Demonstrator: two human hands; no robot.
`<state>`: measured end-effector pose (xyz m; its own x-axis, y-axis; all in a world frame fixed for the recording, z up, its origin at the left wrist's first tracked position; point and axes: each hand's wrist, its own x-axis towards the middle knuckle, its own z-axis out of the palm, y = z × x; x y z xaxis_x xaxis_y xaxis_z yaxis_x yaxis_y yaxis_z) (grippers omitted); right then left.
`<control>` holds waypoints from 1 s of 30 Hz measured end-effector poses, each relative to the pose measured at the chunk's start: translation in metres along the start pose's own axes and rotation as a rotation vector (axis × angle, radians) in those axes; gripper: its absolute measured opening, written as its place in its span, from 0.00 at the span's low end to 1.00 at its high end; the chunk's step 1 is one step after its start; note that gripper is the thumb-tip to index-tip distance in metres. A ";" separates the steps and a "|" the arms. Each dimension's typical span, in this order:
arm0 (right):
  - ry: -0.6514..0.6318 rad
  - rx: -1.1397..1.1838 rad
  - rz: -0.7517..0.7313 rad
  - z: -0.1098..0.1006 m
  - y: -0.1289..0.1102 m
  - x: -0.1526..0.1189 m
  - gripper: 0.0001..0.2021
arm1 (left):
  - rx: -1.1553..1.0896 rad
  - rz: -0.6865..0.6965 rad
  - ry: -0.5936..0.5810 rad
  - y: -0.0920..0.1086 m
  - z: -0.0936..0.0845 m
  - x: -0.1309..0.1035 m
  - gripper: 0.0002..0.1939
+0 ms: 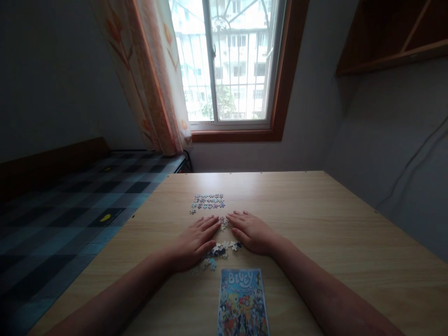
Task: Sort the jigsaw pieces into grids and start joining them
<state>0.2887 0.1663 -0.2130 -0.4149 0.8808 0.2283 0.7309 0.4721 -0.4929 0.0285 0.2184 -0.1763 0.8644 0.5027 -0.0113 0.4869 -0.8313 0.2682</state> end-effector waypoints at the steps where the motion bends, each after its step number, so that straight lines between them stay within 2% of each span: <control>1: 0.008 0.037 0.002 -0.001 0.000 0.000 0.26 | -0.002 0.009 -0.014 0.003 0.000 0.001 0.32; 6: 0.107 0.295 0.082 -0.003 0.004 -0.001 0.26 | -0.054 0.075 -0.081 0.020 0.001 0.008 0.34; 8: 0.138 0.356 0.089 -0.004 0.006 -0.002 0.26 | -0.122 0.096 -0.052 0.019 0.002 0.011 0.34; 10: 0.162 0.363 0.089 -0.005 0.005 -0.003 0.26 | -0.224 0.089 0.055 0.012 0.001 0.011 0.34; 12: 0.162 0.322 0.061 -0.007 0.001 -0.005 0.25 | -0.319 0.051 0.224 0.002 -0.001 0.008 0.33; 14: 0.122 0.243 0.012 -0.010 -0.004 -0.006 0.24 | -0.363 0.016 0.385 -0.008 -0.004 0.002 0.32; 16: 0.050 0.144 -0.032 -0.012 -0.010 -0.006 0.23 | -0.355 0.012 0.454 -0.016 -0.009 -0.004 0.31; 20: -0.068 0.021 -0.067 -0.013 -0.017 -0.006 0.23 | -0.246 0.061 0.346 -0.021 -0.018 -0.011 0.31; 25: -0.136 -0.018 -0.062 -0.013 -0.019 -0.008 0.23 | -0.171 0.145 0.250 -0.012 -0.019 -0.010 0.26; 28: -0.104 -0.004 -0.072 -0.013 -0.018 -0.009 0.23 | -0.207 0.192 0.239 -0.007 -0.015 -0.008 0.20; 30: -0.036 0.025 -0.076 -0.012 -0.016 -0.011 0.24 | -0.292 0.155 0.242 -0.007 -0.015 -0.008 0.18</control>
<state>0.2882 0.1494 -0.1970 -0.4879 0.8405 0.2357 0.6833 0.5357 -0.4961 0.0166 0.2236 -0.1635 0.8536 0.4466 0.2681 0.2669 -0.8170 0.5111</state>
